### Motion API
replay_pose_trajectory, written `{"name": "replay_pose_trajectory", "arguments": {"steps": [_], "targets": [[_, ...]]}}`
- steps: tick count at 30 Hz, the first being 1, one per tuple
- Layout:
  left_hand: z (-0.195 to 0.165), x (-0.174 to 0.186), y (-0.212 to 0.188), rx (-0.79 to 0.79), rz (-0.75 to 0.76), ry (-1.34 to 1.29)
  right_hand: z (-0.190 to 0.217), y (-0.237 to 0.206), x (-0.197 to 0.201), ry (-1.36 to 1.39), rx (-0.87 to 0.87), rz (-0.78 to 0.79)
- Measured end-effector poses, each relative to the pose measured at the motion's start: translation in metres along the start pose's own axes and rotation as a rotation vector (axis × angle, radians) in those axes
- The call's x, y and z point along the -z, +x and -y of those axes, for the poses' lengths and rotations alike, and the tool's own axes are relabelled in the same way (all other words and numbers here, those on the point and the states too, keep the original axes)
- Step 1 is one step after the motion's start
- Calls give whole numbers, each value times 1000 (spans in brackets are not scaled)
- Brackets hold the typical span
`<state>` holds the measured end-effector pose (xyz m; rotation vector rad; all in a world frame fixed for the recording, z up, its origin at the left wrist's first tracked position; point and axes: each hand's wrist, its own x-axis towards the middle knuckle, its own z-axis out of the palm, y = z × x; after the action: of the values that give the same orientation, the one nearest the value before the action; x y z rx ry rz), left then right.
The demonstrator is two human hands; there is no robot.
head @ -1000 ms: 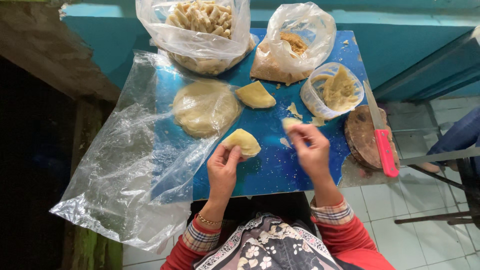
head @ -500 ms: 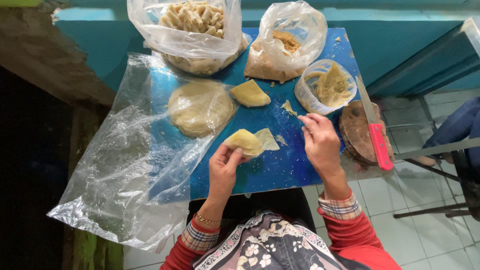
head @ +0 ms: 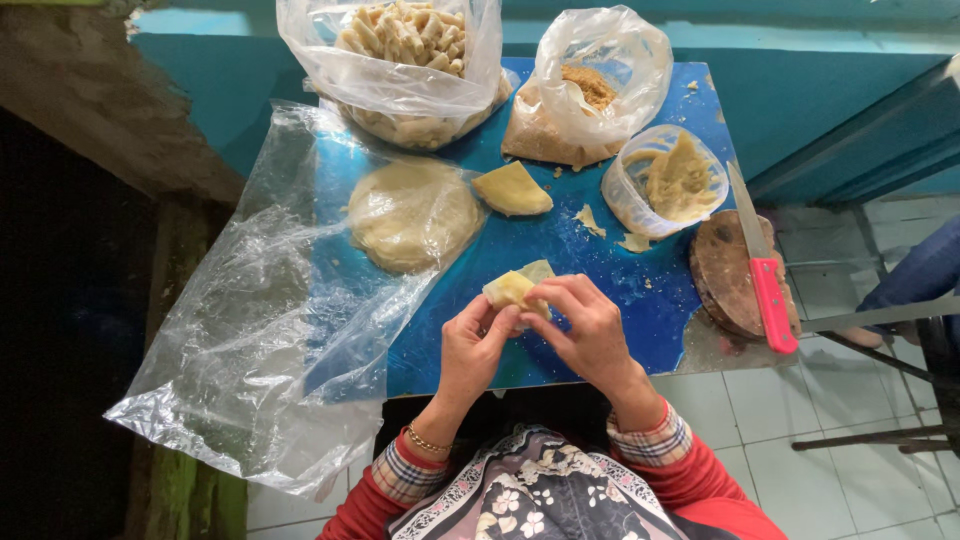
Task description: The person folds small triangular dough pieces with filling by hand on a blue table, pressing the edges closed, and places the folded pastries into a plastic bag with other finished pieces. They repeat the folding cycle continuously, occasionally reaching into the bag of dough pieces.
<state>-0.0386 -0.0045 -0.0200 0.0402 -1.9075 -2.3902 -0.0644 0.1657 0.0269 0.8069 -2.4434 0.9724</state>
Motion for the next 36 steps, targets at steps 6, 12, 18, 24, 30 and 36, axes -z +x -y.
{"name": "replay_pose_trajectory", "arguments": {"steps": [6, 12, 18, 24, 30, 36], "targets": [[5, 1, -1, 11, -36, -154, -44, -18, -18, 801, -620, -79], [9, 8, -4, -10, -124, -379, -68, -21, 0, 909, -765, -351], [10, 11, -6, -37, -202, -391, -11, -21, 3, -35, -149, -107], [11, 12, -7, -35, -213, -421, 20, -23, -9, -241, 8, -15], [13, 13, -5, -57, -210, -506, -10, -5, -3, 161, -554, -214], [14, 12, -6, -49, -229, -533, 3, -11, -12, -234, -50, -93]]}}
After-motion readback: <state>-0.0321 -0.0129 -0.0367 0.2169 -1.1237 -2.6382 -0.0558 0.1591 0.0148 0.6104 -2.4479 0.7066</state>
